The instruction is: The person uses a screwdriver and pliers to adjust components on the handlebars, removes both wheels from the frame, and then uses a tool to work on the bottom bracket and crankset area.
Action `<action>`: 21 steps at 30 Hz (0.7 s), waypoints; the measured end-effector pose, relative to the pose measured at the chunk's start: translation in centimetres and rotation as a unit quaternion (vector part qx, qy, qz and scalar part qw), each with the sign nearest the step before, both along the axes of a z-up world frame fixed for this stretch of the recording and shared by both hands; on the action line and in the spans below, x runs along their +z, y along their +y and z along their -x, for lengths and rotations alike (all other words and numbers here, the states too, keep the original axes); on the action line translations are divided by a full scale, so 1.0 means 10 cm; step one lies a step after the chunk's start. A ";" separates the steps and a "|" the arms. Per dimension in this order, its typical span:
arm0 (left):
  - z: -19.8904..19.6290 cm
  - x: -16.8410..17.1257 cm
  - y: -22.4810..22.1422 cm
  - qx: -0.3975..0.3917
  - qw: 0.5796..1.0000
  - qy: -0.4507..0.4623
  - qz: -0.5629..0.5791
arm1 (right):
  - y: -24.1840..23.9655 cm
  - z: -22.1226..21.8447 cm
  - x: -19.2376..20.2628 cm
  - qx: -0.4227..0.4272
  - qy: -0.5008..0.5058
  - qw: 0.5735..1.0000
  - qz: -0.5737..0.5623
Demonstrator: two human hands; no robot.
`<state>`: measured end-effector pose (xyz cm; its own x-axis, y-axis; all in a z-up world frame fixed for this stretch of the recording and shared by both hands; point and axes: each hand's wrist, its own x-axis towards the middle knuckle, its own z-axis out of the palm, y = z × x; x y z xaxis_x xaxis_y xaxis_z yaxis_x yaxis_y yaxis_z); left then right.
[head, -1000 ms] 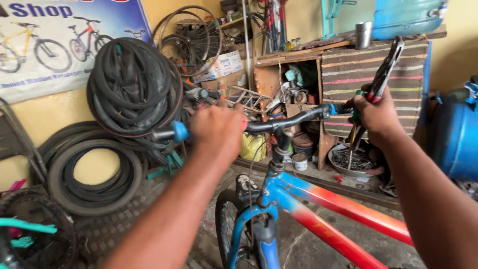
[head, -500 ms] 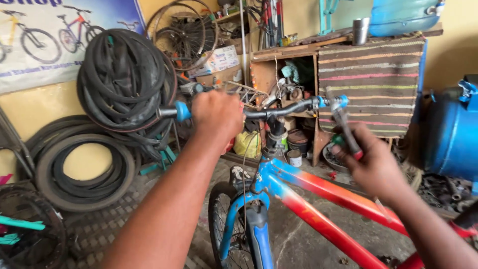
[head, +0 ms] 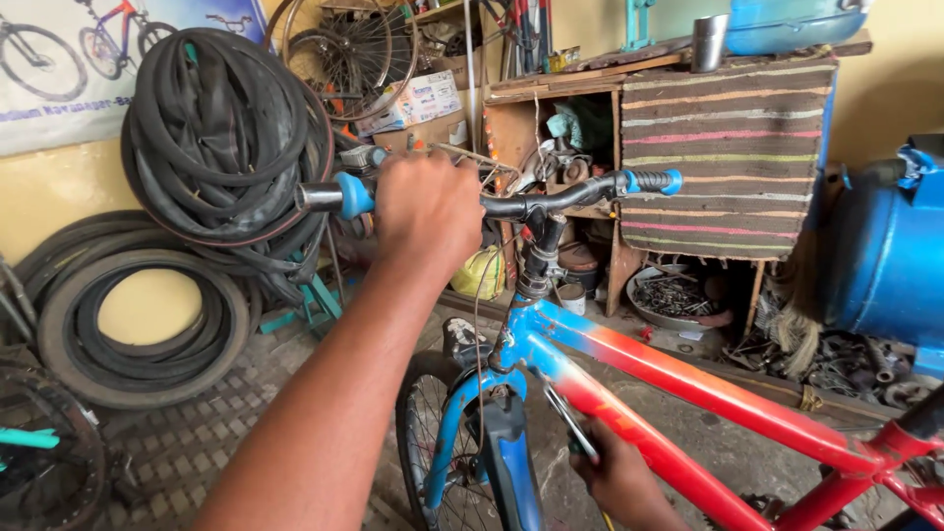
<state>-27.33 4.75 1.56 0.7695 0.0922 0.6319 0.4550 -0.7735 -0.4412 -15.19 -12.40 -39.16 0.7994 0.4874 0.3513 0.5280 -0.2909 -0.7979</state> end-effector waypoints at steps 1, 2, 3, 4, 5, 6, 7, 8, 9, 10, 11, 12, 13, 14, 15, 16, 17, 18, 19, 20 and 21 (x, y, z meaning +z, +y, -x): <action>0.04 -0.01 0.01 -0.008 1.000 -0.009 -0.013 | 0.02 -0.02 -0.16 -0.011 0.017 1.000 0.006; 0.08 -0.02 0.02 -0.016 0.999 -0.018 -0.026 | 0.05 -0.04 -0.30 -0.011 0.020 0.999 0.029; 0.09 -0.02 0.01 -0.027 0.998 -0.028 -0.040 | 0.07 -0.07 -0.41 -0.013 0.021 0.998 0.051; 0.12 -0.01 -0.01 -0.025 0.999 0.002 -0.024 | 0.08 -0.08 -0.50 -0.015 0.023 0.997 0.074; 0.15 0.03 -0.01 -0.023 0.999 0.030 -0.010 | 0.09 -0.07 -0.57 -0.030 0.024 0.995 0.088; 0.19 0.08 -0.01 -0.020 0.998 0.058 0.004 | 0.10 -0.06 -0.62 -0.046 0.025 0.993 0.101; 0.26 0.16 0.03 -0.036 0.997 0.064 0.026 | 0.12 -0.07 -0.63 -0.061 0.027 0.991 0.115; 0.37 0.29 0.12 -0.053 0.995 0.071 0.048 | 0.15 -0.10 -0.61 -0.060 0.032 0.992 0.107; 0.45 0.39 0.16 -0.072 0.992 0.081 0.071 | 0.15 -0.09 -0.61 -0.060 0.041 0.992 0.100; 0.51 0.49 0.19 -0.022 0.988 0.121 0.091 | 0.14 -0.06 -0.61 -0.060 0.050 0.993 0.092; 0.57 0.58 0.22 0.029 0.980 0.160 0.114 | 0.11 -0.06 -0.61 -0.039 0.028 0.996 0.077; 0.61 0.63 0.22 0.080 0.967 0.198 0.137 | 0.10 -0.08 -0.61 -0.018 0.006 0.998 0.061; 0.60 0.62 0.19 0.082 0.972 0.182 0.122 | 0.11 -0.09 -0.63 0.005 -0.016 0.999 0.043; 0.58 0.59 0.15 0.084 0.977 0.166 0.107 | 0.13 -0.10 -0.68 0.007 -0.007 0.999 0.041; 0.57 0.58 0.11 0.084 0.981 0.150 0.091 | 0.15 -0.12 -0.77 0.007 0.002 0.999 0.038; 0.56 0.57 0.07 0.087 0.981 0.146 0.093 | 0.18 -0.17 -0.89 0.008 0.011 0.999 0.035; 0.55 0.57 0.01 0.093 0.982 0.140 0.092 | 0.24 -0.23 -1.04 -0.018 0.021 0.999 0.037; 0.54 0.58 -0.05 0.089 0.982 0.139 0.094 | 0.33 -0.27 -1.23 -0.043 0.032 0.998 0.038; 0.52 0.60 -0.13 0.080 0.982 0.140 0.096 | 0.42 -0.33 -1.42 -0.069 0.042 0.996 0.039; 0.50 0.62 -0.22 0.069 0.982 0.144 0.097 | 0.52 -0.38 -1.60 -0.118 0.083 0.989 0.030; 0.48 0.64 -0.30 0.053 0.983 0.148 0.098 | 0.61 -0.42 -1.75 -0.167 0.124 0.978 0.021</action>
<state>-32.08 1.75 7.93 0.8964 0.2793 0.3443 0.4120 -0.8116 -0.4143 -10.96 -6.25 -56.64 0.9744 0.1949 0.1117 0.1900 -0.4497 -0.8727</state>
